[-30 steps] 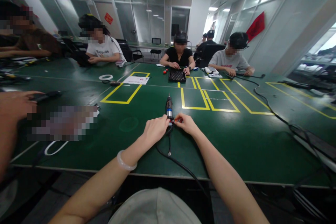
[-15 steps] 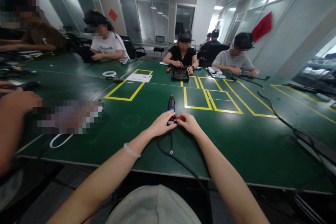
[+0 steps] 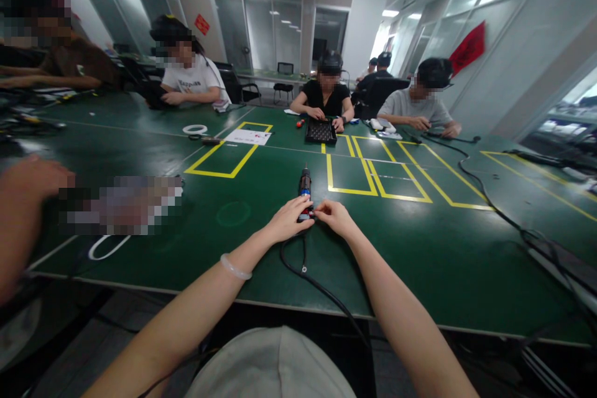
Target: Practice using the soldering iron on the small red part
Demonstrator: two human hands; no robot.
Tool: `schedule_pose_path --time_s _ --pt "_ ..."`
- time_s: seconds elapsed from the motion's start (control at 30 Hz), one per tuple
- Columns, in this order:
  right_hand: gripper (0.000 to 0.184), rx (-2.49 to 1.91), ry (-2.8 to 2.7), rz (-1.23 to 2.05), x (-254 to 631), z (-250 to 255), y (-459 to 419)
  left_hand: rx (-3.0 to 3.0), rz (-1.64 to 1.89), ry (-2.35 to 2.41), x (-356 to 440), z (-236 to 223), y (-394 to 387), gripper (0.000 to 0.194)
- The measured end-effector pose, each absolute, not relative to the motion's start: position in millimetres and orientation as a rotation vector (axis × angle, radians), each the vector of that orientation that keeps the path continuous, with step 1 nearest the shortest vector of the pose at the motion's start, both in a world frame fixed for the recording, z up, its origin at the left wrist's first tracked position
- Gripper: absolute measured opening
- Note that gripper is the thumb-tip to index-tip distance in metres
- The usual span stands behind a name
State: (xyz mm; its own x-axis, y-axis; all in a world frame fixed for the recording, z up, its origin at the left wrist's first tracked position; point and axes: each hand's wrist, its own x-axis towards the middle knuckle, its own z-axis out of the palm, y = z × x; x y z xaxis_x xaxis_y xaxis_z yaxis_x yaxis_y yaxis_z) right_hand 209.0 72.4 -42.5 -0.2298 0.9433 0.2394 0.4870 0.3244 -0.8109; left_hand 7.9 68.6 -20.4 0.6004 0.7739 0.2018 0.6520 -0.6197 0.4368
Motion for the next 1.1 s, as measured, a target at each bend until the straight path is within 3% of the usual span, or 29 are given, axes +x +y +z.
schedule_pose_path --time_s 0.13,0.37,0.63,1.1 --pt "0.011 -1.256 -1.851 0.771 210.6 -42.4 72.7 2.587 0.492 1.117 10.1 -19.0 72.6 0.057" --pt "0.024 -1.286 -1.845 0.777 214.3 -46.1 78.8 2.675 0.479 1.184 29.5 -15.2 80.9 0.033" --pt "0.019 -1.263 -1.819 0.720 207.7 -43.1 73.8 2.720 0.525 1.280 32.7 -13.7 80.1 0.026" --pt "0.017 -1.204 -1.836 0.793 203.7 -39.9 66.0 2.654 0.330 1.426 -85.2 3.8 95.1 0.028"
